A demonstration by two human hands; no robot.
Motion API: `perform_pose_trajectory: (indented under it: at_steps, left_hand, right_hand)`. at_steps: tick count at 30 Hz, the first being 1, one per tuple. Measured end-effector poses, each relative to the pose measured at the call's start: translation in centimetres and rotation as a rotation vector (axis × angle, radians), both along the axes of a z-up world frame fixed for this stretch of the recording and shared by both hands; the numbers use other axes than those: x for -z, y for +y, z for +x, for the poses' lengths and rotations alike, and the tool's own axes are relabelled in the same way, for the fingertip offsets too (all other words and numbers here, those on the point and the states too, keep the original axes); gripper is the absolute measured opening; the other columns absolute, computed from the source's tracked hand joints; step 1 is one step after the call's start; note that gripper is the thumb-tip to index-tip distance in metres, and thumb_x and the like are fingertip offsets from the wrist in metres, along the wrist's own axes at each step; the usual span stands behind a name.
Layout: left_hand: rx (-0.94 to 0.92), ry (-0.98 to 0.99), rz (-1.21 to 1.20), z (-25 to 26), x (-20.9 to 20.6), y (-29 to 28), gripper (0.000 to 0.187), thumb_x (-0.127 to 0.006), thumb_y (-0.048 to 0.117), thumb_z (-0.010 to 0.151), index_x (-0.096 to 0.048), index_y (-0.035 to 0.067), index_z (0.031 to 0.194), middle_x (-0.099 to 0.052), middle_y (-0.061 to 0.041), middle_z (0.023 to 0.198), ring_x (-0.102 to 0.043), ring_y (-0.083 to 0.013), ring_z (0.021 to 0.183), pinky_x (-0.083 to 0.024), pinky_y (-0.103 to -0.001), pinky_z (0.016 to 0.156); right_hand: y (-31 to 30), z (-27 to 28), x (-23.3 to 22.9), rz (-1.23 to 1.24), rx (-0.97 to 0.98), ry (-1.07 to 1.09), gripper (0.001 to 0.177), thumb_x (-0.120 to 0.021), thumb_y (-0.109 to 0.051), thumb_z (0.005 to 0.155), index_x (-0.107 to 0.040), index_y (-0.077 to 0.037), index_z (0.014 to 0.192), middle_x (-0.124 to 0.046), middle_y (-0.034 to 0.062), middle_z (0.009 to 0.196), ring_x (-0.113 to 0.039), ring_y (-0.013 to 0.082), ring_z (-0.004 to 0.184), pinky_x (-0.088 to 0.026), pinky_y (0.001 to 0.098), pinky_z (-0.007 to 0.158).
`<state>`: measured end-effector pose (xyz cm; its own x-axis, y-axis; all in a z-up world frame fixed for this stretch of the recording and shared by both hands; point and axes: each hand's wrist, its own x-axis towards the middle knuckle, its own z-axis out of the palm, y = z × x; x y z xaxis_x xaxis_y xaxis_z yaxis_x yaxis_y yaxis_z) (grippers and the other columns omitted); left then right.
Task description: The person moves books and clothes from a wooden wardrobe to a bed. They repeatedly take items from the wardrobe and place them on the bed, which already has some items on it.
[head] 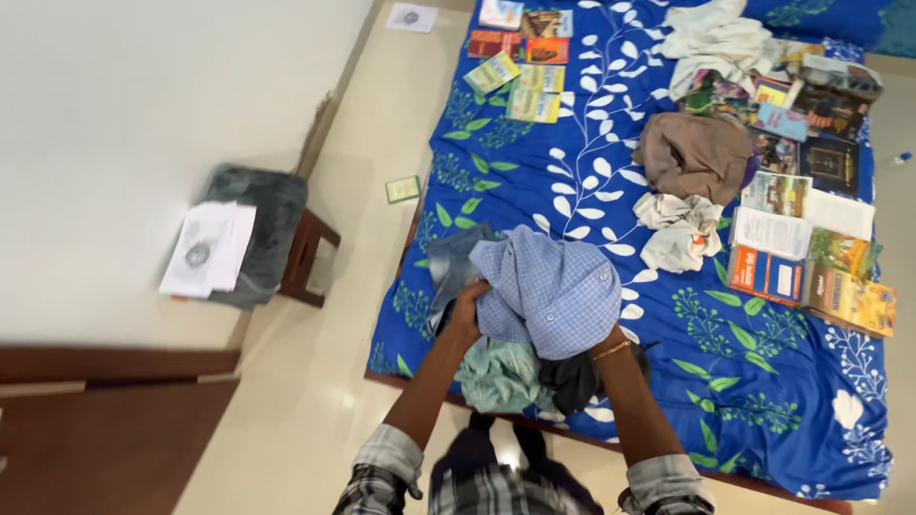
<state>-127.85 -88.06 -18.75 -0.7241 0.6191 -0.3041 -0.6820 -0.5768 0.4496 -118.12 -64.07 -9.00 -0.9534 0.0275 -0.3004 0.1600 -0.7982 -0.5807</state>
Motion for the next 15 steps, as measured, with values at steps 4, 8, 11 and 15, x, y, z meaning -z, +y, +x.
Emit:
perform_pose_trajectory:
  at_steps: [4, 8, 11, 15]
  left_hand:
    - [0.108, -0.078, -0.046, -4.6, 4.2, 3.5, 0.054, -0.058, 0.013, 0.087, -0.056, 0.006, 0.141, -0.068, -0.013, 0.129, -0.066, -0.0313, 0.115, -0.053, -0.046, 0.102]
    - [0.118, -0.065, -0.173, -7.5, 6.8, 6.1, 0.054, -0.061, 0.008, 0.087, -0.055, 0.009, 0.14, -0.067, -0.011, 0.128, -0.065, -0.0296, 0.115, -0.053, -0.047, 0.102]
    - [0.1, -0.029, -0.276, -8.8, 8.5, 7.7, 0.053, -0.065, 0.008, 0.087, -0.057, 0.009, 0.139, -0.067, -0.01, 0.129, -0.066, -0.0282, 0.115, -0.052, -0.045, 0.102]
    - [0.122, 0.041, -0.566, -8.6, 10.7, 7.2, 0.054, -0.066, 0.013, 0.086, -0.06, 0.016, 0.139, -0.065, -0.001, 0.13, -0.06, -0.0202, 0.115, -0.047, -0.04, 0.09]
  right_hand:
    - [2.2, -2.7, 4.9, -0.026, 0.103, -0.054, 0.053, -0.05, -0.041, 0.104, -0.052, -0.007, 0.146, -0.053, 0.0127, 0.147, -0.049, 0.0306, 0.136, -0.04, 0.0459, 0.115]
    - [4.8, -5.6, 12.0, -0.066, 0.214, -0.137, 0.053, -0.05, -0.041, 0.104, -0.052, -0.007, 0.145, -0.053, 0.0126, 0.146, -0.049, 0.0306, 0.136, -0.04, 0.046, 0.115]
    - [6.1, -7.7, 14.7, -0.119, 0.29, -0.216, 0.053, -0.05, -0.041, 0.104, -0.052, -0.007, 0.145, -0.053, 0.0125, 0.146, -0.049, 0.0307, 0.136, -0.04, 0.0461, 0.115]
    - [7.4, -7.0, 16.4, 0.088, 0.344, -0.541, 0.051, -0.049, -0.039, 0.103, -0.053, -0.009, 0.144, -0.055, 0.0088, 0.147, -0.05, 0.0313, 0.135, -0.041, 0.0496, 0.114]
